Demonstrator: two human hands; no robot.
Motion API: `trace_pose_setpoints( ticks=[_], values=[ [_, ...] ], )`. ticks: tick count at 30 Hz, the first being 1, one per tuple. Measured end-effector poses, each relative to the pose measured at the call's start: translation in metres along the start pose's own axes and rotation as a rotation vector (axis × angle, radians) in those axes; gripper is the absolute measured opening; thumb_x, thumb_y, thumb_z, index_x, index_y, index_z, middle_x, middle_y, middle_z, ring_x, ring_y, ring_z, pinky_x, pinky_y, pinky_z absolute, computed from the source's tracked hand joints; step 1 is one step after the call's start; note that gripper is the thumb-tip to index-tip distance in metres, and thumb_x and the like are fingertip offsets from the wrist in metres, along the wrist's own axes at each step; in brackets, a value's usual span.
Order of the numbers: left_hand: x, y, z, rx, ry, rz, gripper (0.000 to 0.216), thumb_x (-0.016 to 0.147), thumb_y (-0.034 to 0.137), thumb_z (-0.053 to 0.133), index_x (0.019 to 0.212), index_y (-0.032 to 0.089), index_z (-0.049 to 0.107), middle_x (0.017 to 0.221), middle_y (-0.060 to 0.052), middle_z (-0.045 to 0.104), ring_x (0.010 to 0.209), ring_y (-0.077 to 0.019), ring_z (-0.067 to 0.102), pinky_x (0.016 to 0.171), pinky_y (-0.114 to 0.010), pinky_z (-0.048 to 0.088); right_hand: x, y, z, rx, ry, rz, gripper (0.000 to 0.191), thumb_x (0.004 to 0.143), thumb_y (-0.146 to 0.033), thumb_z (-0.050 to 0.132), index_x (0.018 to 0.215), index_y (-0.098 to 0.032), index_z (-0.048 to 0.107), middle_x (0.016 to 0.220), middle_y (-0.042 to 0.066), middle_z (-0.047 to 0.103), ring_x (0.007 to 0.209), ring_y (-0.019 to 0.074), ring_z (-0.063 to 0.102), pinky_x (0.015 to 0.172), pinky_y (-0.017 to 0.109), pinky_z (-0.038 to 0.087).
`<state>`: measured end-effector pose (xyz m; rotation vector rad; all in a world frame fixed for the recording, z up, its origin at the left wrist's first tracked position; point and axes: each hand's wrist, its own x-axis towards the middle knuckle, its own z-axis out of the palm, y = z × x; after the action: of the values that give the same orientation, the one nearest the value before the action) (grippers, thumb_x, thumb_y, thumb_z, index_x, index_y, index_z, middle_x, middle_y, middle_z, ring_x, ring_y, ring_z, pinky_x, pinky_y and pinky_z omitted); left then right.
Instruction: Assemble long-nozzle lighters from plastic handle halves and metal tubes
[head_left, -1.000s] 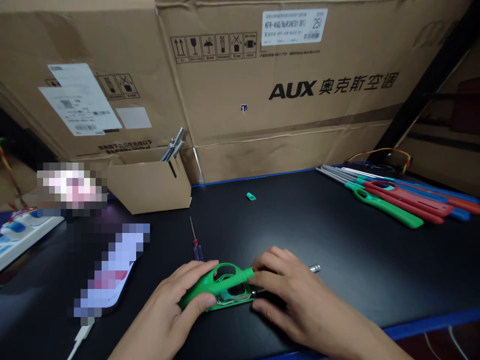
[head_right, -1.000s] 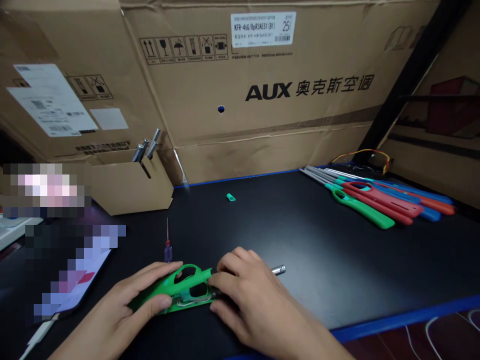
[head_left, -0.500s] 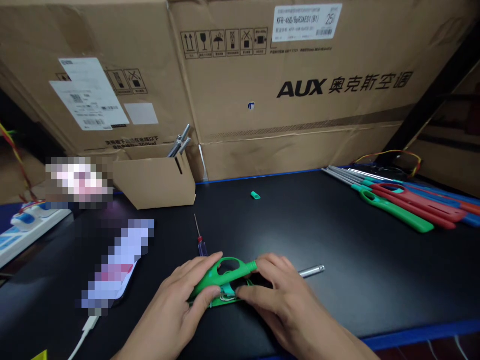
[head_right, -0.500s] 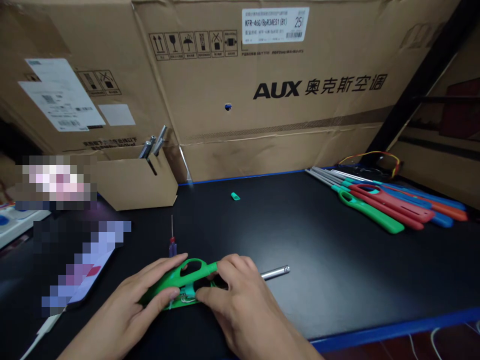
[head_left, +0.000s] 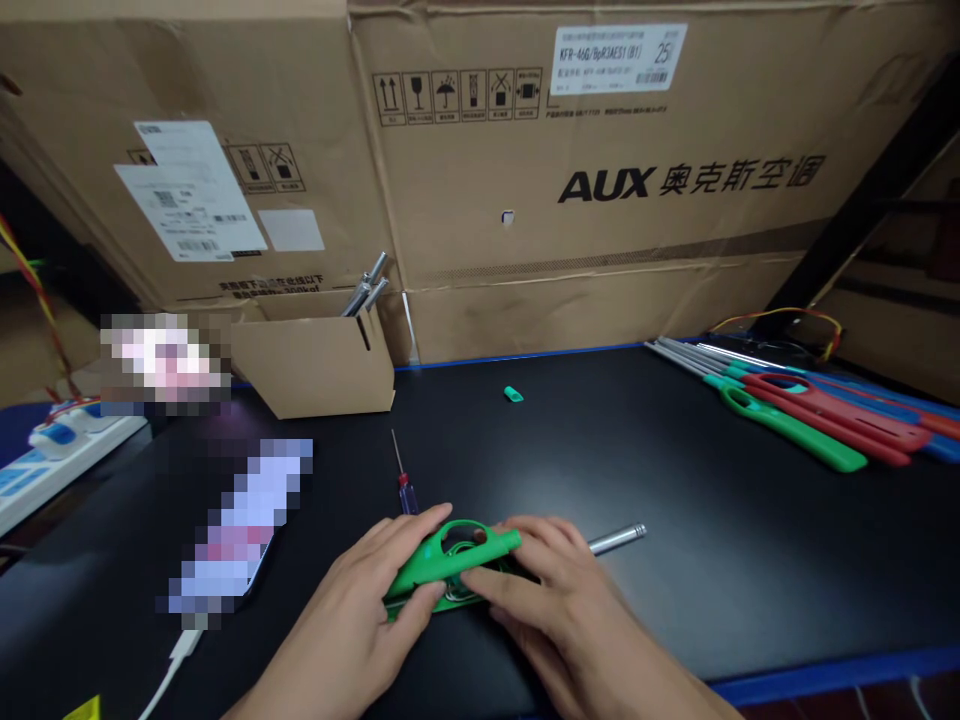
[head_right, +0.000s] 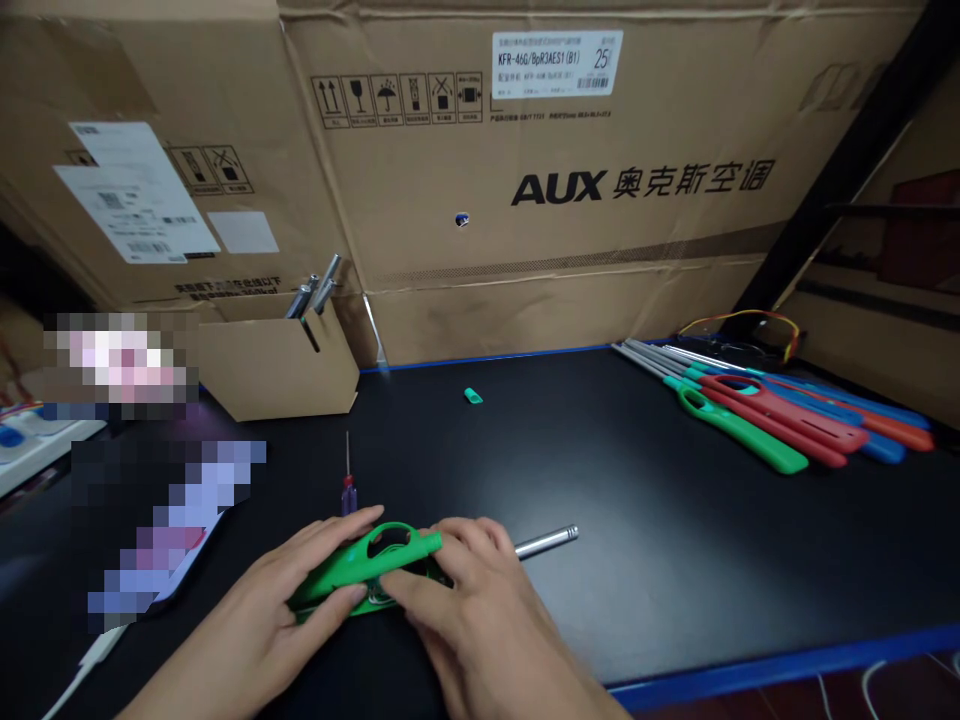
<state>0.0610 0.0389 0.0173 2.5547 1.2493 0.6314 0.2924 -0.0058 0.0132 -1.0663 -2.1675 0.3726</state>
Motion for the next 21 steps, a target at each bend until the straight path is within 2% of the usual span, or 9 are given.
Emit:
trace_pose_setpoints(
  ticks=[5, 9, 13, 21],
  values=[
    [0.001, 0.001, -0.005, 0.002, -0.043, -0.011, 0.044, 0.092, 0.032, 0.055, 0.136, 0.036, 0.052, 0.13, 0.001, 0.068, 0.117, -0.0229, 0.065, 0.098, -0.041, 0.053, 0.001, 0.004, 0.007, -0.007, -0.007, 0.022, 0.032, 0.092, -0.016, 0.055, 0.114, -0.036, 0.067, 0.108, 0.0, 0.069, 0.11, 0.0238, 0.054, 0.093, 0.043, 0.039],
    [0.002, 0.0, -0.005, -0.027, -0.043, 0.004, 0.043, 0.092, 0.031, 0.056, 0.134, 0.036, 0.054, 0.128, 0.002, 0.069, 0.117, -0.0215, 0.065, 0.098, -0.038, 0.054, 0.0, 0.006, 0.012, -0.022, 0.037, 0.01, 0.026, 0.093, -0.019, 0.054, 0.104, -0.036, 0.07, 0.1, 0.001, 0.07, 0.107, 0.0244, 0.056, 0.094, 0.047, 0.039],
    [0.002, 0.002, -0.006, -0.04, -0.079, 0.007, 0.041, 0.093, 0.029, 0.055, 0.133, 0.035, 0.055, 0.128, 0.002, 0.068, 0.118, -0.0209, 0.063, 0.099, -0.037, 0.053, -0.001, 0.006, 0.013, -0.065, 0.063, -0.035, 0.025, 0.092, -0.019, 0.055, 0.105, -0.033, 0.071, 0.095, 0.004, 0.069, 0.104, 0.0257, 0.057, 0.09, 0.047, 0.043],
    [0.003, 0.003, -0.008, -0.093, -0.104, 0.026, 0.044, 0.093, 0.025, 0.056, 0.133, 0.041, 0.051, 0.127, 0.005, 0.067, 0.117, -0.0189, 0.062, 0.099, -0.034, 0.052, -0.007, 0.006, -0.005, -0.165, -0.006, -0.086, 0.03, 0.093, -0.013, 0.054, 0.114, -0.03, 0.068, 0.113, 0.007, 0.067, 0.113, 0.027, 0.054, 0.09, 0.044, 0.049]
  ],
)
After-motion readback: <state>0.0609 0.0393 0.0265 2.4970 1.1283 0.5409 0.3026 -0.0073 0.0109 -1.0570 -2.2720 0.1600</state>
